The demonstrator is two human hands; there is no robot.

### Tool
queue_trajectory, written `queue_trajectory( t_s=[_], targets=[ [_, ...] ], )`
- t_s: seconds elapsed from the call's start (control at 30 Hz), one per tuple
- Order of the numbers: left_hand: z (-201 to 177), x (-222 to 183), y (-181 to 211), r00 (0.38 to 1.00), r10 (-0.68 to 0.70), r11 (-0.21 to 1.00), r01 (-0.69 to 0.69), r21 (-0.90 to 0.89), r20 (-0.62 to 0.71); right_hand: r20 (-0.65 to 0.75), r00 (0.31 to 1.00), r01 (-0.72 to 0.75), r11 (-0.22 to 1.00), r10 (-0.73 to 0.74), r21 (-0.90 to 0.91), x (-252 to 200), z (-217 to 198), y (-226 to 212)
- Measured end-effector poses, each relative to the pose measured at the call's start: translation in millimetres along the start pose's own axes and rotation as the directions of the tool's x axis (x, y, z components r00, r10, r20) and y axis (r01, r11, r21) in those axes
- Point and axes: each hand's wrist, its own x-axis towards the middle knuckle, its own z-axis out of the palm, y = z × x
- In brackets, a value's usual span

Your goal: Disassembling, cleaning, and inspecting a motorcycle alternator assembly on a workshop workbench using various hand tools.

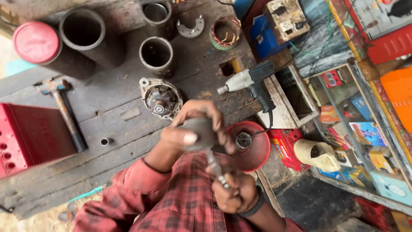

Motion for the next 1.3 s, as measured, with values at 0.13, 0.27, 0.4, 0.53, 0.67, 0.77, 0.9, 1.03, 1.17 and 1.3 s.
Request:
queue_trajectory(
  t_s=[0.13,0.27,0.4,0.53,0.67,0.77,0.9,1.03,1.17,1.3],
  targets=[
    [-4,-1,-13,0.986,-0.023,0.983,-0.008,-0.185,-0.166,-0.019,0.998,0.063,0.997,-0.064,-0.034,5,-1,9],
    [-25,-13,-32,0.973,-0.04,0.981,-0.005,-0.192,-0.228,-0.06,0.995,0.083,0.995,-0.086,-0.056,4,-3,-36],
    [-40,-12,-48,0.772,0.046,0.949,0.164,0.269,-0.634,-0.202,0.816,-0.016,0.328,-0.542,-0.945,2,12,-73],
    [-11,13,-29,0.48,0.047,0.845,0.448,0.291,-0.876,-0.051,0.771,-0.027,0.047,-0.634,-0.999,12,10,-58],
    [-3,12,-14,0.347,0.112,0.624,0.705,0.338,-0.931,-0.042,0.803,-0.028,0.033,-0.595,-0.999,19,17,-54],
    [-25,-3,-21,0.636,0.299,0.373,0.608,0.701,-0.711,-0.07,0.833,0.255,0.492,-0.549,-0.832,8,11,-44],
    [-34,-9,-3,0.9,-0.072,0.969,0.164,0.183,-0.429,0.162,0.978,-0.198,0.842,0.134,0.502,-3,-3,-32],
    [-44,-21,-11,0.989,-0.011,0.986,-0.014,-0.168,-0.144,0.304,0.95,-0.213,0.581,-0.063,0.785,-4,-7,-23],
    [-62,-24,-17,0.919,-0.09,0.949,-0.038,-0.314,-0.384,0.296,0.926,-0.158,0.471,-0.234,0.868,-12,-32,-14],
    [-51,-39,-22,0.738,-0.199,0.935,-0.053,-0.35,-0.644,0.106,0.978,0.076,0.786,-0.177,0.613,-58,-73,7]
  ],
)
